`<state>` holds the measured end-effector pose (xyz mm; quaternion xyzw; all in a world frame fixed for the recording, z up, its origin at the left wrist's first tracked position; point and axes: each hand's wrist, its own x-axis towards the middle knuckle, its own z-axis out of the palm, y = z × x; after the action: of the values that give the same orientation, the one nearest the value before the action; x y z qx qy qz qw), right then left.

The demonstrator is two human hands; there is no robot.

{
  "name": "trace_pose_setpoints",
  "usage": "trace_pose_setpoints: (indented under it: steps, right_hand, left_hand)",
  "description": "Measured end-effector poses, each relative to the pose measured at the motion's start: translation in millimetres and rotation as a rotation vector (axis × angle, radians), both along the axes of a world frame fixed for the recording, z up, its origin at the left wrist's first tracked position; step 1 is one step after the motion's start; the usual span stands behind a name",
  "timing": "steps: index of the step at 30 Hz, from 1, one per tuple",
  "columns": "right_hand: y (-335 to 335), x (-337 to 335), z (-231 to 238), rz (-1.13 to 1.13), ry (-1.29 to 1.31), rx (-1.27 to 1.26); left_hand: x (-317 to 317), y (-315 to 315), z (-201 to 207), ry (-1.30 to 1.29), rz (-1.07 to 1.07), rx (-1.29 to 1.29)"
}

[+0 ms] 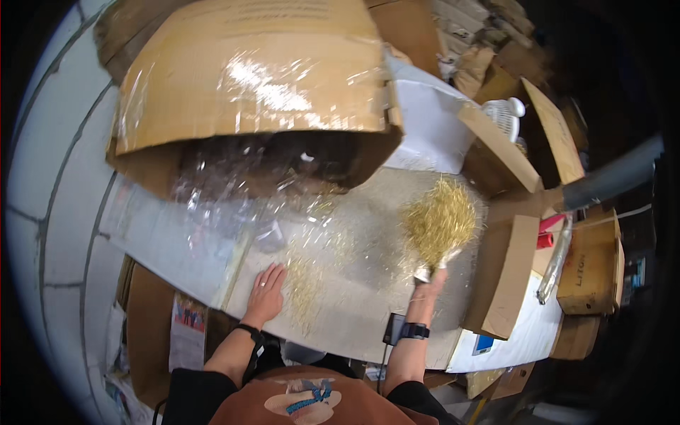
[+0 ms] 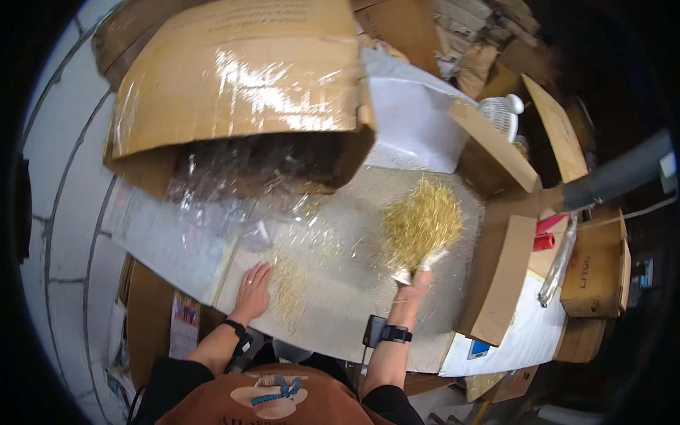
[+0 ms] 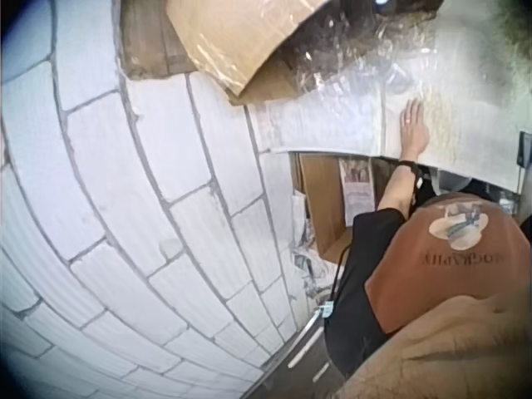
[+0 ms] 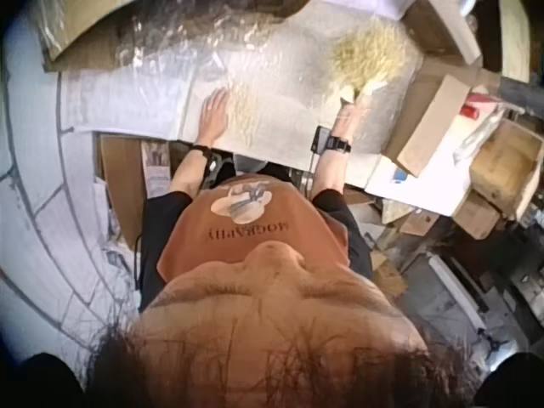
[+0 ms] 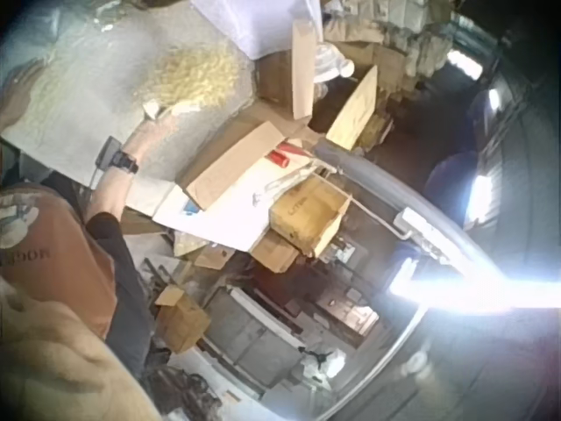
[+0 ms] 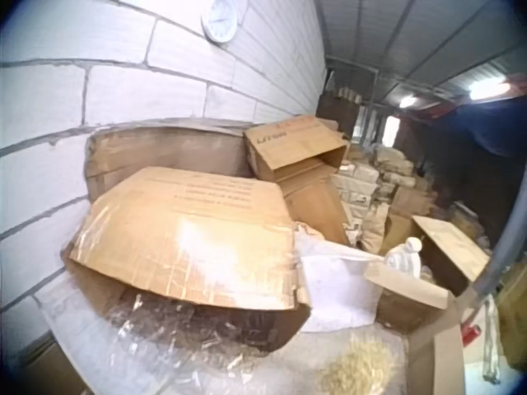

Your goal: Picking up small bundles of gold-colored wire, placing them in plastic bags, and sealing them.

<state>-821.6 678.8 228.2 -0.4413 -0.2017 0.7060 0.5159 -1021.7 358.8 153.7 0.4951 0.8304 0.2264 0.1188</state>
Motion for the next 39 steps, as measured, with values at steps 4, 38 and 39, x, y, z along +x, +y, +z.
trace_pose_setpoints:
  steps: [4, 38, 39]
  right_hand:
    - [1.2, -3.5, -42.1, -0.019, -0.149, -0.017]
    - [28.7, 16.2, -55.4, -0.016, -0.014, -0.179]
    - [24.7, 7.7, -36.9, 0.024, 0.008, -0.013]
  left_hand:
    - [0.3, -12.2, -7.0, -0.001, 0.048, -0.032]
    - [-0.9, -6.7, -4.0, -0.01, 0.016, -0.07]
    - [0.2, -9.9, -6.6, 0.001, 0.038, -0.127]
